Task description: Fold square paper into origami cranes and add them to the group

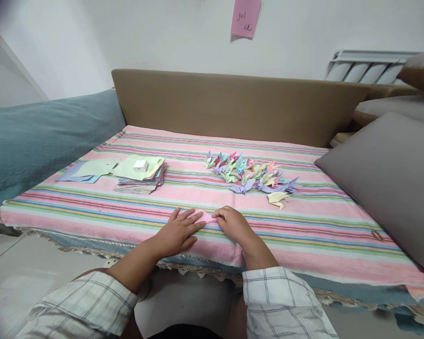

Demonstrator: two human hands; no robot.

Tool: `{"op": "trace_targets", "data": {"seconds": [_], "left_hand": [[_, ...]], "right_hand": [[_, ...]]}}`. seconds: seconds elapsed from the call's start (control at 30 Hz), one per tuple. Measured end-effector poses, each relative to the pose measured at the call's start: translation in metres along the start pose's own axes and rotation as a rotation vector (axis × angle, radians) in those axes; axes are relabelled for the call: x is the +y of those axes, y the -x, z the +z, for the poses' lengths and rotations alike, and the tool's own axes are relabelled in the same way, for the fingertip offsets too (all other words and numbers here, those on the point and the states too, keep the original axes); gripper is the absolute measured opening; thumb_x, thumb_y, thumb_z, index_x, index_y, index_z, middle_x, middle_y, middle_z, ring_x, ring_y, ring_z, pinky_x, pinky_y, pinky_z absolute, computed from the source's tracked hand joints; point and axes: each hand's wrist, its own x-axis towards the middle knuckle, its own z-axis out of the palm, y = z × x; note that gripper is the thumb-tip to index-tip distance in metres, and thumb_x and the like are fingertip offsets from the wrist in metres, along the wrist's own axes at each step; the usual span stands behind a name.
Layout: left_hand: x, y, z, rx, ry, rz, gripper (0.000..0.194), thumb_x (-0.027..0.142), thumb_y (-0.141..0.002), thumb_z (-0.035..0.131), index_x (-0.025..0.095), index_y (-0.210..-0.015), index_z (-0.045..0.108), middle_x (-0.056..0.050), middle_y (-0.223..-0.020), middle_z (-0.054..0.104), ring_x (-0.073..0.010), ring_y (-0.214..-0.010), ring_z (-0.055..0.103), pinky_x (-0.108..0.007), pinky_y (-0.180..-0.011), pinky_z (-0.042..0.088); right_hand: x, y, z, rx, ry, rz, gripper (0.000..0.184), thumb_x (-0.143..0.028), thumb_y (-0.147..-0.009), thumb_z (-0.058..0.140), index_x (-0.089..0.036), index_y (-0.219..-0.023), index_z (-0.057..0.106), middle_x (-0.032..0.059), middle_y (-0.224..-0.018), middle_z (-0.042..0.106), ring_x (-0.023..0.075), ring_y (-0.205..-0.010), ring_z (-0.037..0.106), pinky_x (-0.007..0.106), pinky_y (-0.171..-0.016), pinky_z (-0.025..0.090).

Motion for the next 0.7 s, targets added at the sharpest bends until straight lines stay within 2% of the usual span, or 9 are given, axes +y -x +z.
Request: {"op": "trace_targets", "data": {"seconds": [0.1, 0.17, 0.27, 0.37, 0.5, 0.7], "left_hand": [[-0.0005, 0.0003, 0.0009, -0.005, 0.005, -0.002, 0.048, 0.032, -0.087, 0.045, 0.033, -0.135, 0.037, -0.001, -0.147, 0.033, -0.0287, -0.134, 0.027, -0.059, -0.106, 0.015], [-0.0009, 0.0005, 0.0014, 0.002, 0.004, 0.003, 0.049, 0.032, -0.088, 0.045, 0.033, -0.136, 0.036, -0.002, -0.147, 0.033, -0.0284, -0.134, 0.026, -0.059, -0.107, 0.014], [-0.0019, 0.0007, 0.002, 0.009, -0.003, 0.012, 0.049, 0.032, -0.088, 0.044, 0.032, -0.136, 0.036, -0.002, -0.147, 0.033, -0.028, -0.135, 0.026, -0.058, -0.107, 0.014], [-0.0028, 0.0009, 0.0028, 0.006, -0.009, 0.016, 0.049, 0.033, -0.089, 0.043, 0.032, -0.137, 0.034, -0.002, -0.147, 0.032, -0.0279, -0.135, 0.026, -0.058, -0.107, 0.014], [-0.0033, 0.0014, 0.0037, 0.024, -0.024, 0.028, 0.049, 0.033, -0.089, 0.043, 0.032, -0.137, 0.035, -0.003, -0.147, 0.032, -0.0276, -0.135, 0.026, -0.056, -0.108, 0.014], [-0.004, 0.0013, 0.0043, 0.031, -0.027, 0.031, 0.049, 0.034, -0.089, 0.044, 0.033, -0.137, 0.034, -0.003, -0.147, 0.033, -0.0282, -0.135, 0.026, -0.058, -0.106, 0.017]], "right_hand": [[-0.0014, 0.0013, -0.002, 0.01, -0.056, 0.079, 0.023, -0.023, -0.078, 0.049, -0.019, -0.094, 0.065, 0.0043, -0.09, 0.066, 0.0165, -0.077, 0.059, 0.027, -0.07, 0.043], [-0.0019, 0.0011, -0.0037, 0.01, -0.066, 0.117, 0.023, -0.03, -0.081, 0.047, -0.018, -0.088, 0.065, 0.0036, -0.084, 0.066, 0.0167, -0.073, 0.058, 0.026, -0.066, 0.042], [-0.0008, -0.0008, -0.0043, 0.009, -0.023, 0.13, 0.035, -0.041, -0.085, 0.04, -0.018, -0.074, 0.065, 0.0052, -0.08, 0.066, 0.0183, -0.076, 0.058, 0.028, -0.069, 0.04], [0.0007, -0.0023, -0.0023, 0.037, -0.01, 0.167, 0.047, -0.049, -0.088, 0.034, -0.018, -0.07, 0.064, 0.0068, -0.08, 0.066, 0.0189, -0.077, 0.057, 0.028, -0.071, 0.039], [0.0011, -0.002, 0.0008, 0.025, -0.034, 0.172, 0.049, -0.053, -0.086, 0.036, -0.018, -0.067, 0.064, 0.0058, -0.078, 0.064, 0.0179, -0.075, 0.057, 0.026, -0.067, 0.038], [0.0016, -0.0008, 0.004, 0.024, -0.002, 0.156, 0.044, -0.051, -0.082, 0.043, -0.018, -0.057, 0.059, 0.0021, -0.064, 0.058, 0.0162, -0.067, 0.053, 0.025, -0.06, 0.036]]}}
